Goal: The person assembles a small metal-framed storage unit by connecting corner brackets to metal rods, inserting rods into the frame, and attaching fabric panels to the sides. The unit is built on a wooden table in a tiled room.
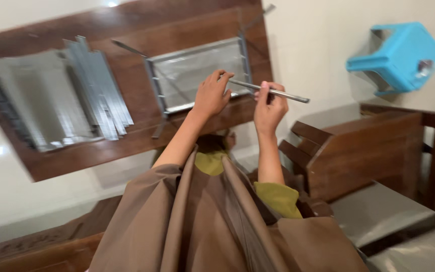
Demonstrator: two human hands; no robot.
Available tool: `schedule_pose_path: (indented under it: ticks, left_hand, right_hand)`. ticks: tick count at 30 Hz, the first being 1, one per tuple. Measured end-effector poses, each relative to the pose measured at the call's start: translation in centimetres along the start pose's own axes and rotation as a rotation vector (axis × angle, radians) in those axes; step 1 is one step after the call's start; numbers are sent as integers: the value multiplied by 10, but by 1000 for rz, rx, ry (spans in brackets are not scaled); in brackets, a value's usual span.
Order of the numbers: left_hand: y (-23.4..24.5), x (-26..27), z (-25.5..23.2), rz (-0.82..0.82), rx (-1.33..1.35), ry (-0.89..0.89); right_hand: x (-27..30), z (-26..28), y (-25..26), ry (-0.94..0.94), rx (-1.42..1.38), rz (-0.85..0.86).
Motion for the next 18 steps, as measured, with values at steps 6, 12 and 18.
schedule_pose_path:
  ticks: [6, 12, 18]
  left_hand:
    - [-159, -4, 28, 325, -184, 145]
    - [-244, -19, 75, 593, -363, 303]
    - [-270, -40, 97, 620, -415, 396]
  right_hand:
    - [-4, -103, 45, -84, 120, 68]
    - [1, -173, 54, 20, 216, 111]
    - [6, -203, 46, -31, 152, 109]
Point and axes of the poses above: each hand's wrist, its own x-axis away from the middle knuckle, its own y-axis out of the back of the hand, z = x × y, the point moved 2 cm from there along -x, towards the middle knuckle, and after that the axes turned 6 degrees about x, right-handed, at the moved point
